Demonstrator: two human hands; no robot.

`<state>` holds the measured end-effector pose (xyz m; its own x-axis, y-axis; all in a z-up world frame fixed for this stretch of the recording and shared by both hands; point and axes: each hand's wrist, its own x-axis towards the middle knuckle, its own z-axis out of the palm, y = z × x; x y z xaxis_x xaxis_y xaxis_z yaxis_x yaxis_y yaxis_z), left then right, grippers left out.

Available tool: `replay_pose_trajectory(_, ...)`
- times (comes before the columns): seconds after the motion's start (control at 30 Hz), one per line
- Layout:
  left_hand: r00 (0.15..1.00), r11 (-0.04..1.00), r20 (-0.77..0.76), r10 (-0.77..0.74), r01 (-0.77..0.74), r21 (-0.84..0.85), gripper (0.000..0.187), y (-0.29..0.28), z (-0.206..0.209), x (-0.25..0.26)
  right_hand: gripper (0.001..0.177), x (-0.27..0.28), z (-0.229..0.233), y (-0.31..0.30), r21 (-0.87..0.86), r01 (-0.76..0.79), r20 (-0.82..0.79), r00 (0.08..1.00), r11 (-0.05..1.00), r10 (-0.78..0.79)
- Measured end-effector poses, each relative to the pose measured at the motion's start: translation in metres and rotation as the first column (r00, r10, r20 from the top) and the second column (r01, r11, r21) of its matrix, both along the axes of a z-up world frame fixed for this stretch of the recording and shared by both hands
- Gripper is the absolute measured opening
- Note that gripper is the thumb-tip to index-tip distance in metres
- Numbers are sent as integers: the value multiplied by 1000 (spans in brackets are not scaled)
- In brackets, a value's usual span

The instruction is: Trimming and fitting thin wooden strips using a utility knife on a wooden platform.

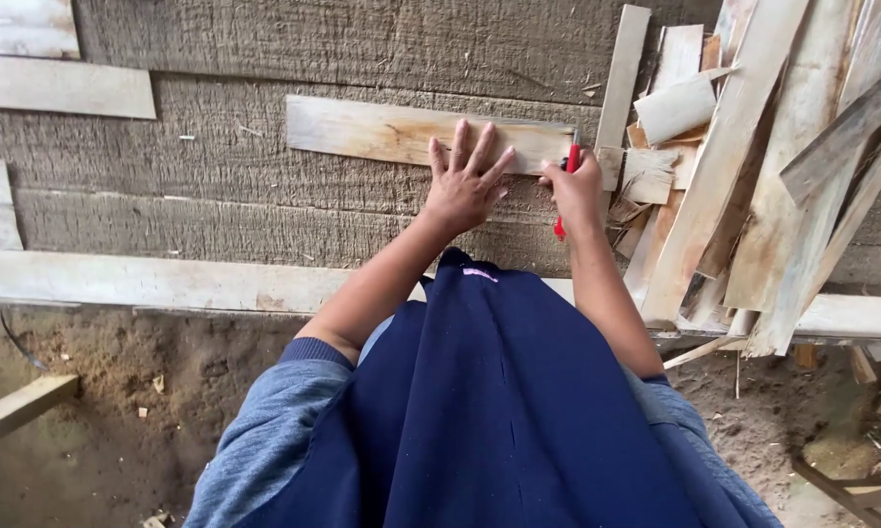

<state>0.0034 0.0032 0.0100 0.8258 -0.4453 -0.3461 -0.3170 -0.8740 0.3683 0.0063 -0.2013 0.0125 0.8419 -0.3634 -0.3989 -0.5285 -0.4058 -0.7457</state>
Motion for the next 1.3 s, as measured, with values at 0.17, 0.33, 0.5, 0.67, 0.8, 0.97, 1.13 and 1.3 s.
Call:
replay_pose_trajectory(0.17, 999, 1000, 36, -9, 10, -10, 59, 7, -11, -1, 25, -3, 6, -10, 97, -40, 28, 999, 995, 37)
replay_pose_trajectory(0.33, 999, 1000, 39, -29, 30, -8, 63, 8, -14, -2, 27, -4, 18, -2, 21, -84, 44, 996, 996, 83)
replay_pose_trajectory(0.5, 998, 999, 45, -32, 32, 9, 64, 6, -4, 0, 27, -1, 22, 4, -216, -113, -13, 993, 970, 113)
replay_pose_trajectory(0.67, 999, 999, 26, -41, 41, -2, 59, 10, 0, 8, 25, -1, 1, -24, -187, -94, -88, 993, 978, 79)
replay_pose_trajectory(0.8, 995, 996, 61, 82, -83, 26, 68, 23, -6, 15, 21, -3, 10, -36, -450, -77, -30, 997, 890, 71)
replay_pose_trajectory(0.97, 985, 995, 140, 102, -102, 0, 82, 38, -33, 29, 25, 7, 6, -28, -469, -201, 226, 914, 860, 337)
replay_pose_trajectory(1.13, 953, 994, 291, 88, -65, -87, 89, 43, -47, 31, 57, 3, 63, 16, -480, -538, 47, 773, 693, 633)
replay_pose_trajectory(1.3, 937, 989, 347, 51, 2, -150, 89, 73, -14, -2, 62, 5, 50, 38, -548, -732, -136, 556, 405, 820)
